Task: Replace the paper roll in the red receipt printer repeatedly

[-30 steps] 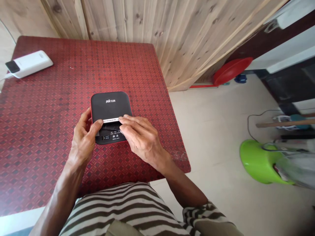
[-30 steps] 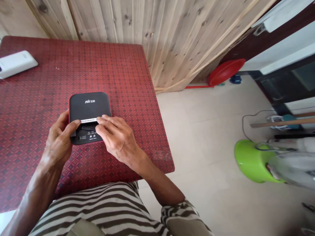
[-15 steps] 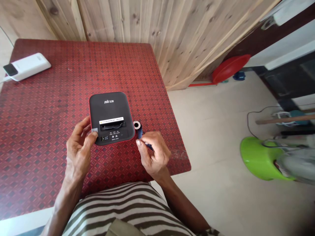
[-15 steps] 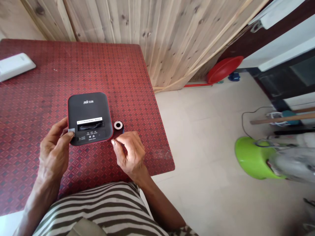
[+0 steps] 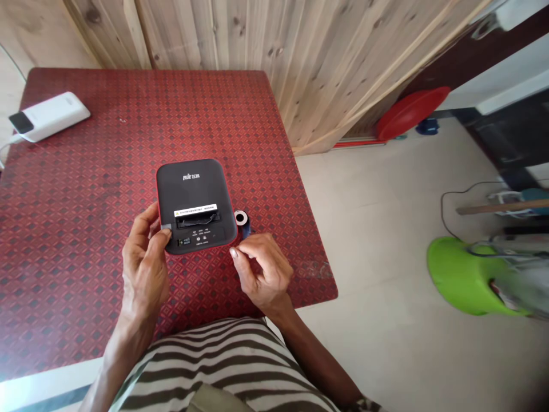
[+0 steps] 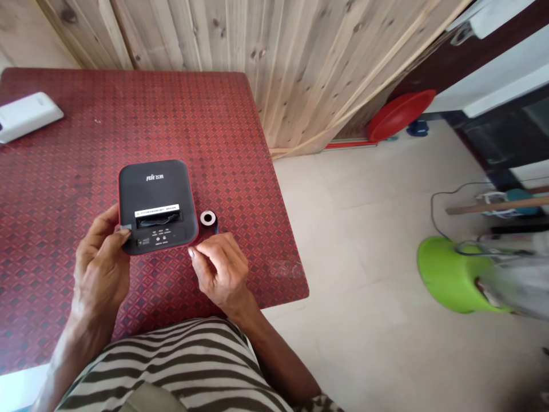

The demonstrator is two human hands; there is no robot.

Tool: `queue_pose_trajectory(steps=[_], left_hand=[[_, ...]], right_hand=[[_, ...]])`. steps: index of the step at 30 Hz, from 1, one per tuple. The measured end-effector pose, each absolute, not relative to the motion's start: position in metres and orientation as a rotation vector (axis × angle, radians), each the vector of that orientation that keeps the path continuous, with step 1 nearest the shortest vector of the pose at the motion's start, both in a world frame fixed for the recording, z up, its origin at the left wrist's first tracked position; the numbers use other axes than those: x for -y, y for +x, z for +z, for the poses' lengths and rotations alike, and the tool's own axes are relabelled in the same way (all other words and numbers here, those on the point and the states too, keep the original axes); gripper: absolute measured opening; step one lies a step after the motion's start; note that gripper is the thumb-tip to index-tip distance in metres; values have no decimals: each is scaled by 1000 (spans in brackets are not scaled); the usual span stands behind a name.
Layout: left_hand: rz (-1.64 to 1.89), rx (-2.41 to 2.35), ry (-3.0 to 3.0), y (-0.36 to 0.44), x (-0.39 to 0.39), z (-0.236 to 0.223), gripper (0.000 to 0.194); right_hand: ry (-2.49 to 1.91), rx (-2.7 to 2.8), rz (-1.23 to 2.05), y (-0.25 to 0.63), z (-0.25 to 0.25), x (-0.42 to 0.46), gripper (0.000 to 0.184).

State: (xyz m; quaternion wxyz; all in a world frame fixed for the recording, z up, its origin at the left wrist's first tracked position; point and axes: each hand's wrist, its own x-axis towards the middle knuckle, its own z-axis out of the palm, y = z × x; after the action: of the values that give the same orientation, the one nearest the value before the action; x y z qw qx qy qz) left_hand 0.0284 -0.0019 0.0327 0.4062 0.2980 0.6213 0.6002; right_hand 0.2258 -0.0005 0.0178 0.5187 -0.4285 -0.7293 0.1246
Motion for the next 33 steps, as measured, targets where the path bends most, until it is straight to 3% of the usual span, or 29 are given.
queue_pose_trajectory(steps=[13,22,28,33], left_hand=[[1504,-1606,818,24,4,17,47],[1487,-1600,1047,16,8,9,54],[1492,-1535,1049,13,7,4,61],[1523,-1527,1045,14,6,3,60]], right_hand=[[-917,1858,238,225,40,-23,11],[-1136,2942,280,159,89,-117,31],[-1195,3135,296,141,94,-127,35],[-1192,3104,323,150,100,-127,27]])
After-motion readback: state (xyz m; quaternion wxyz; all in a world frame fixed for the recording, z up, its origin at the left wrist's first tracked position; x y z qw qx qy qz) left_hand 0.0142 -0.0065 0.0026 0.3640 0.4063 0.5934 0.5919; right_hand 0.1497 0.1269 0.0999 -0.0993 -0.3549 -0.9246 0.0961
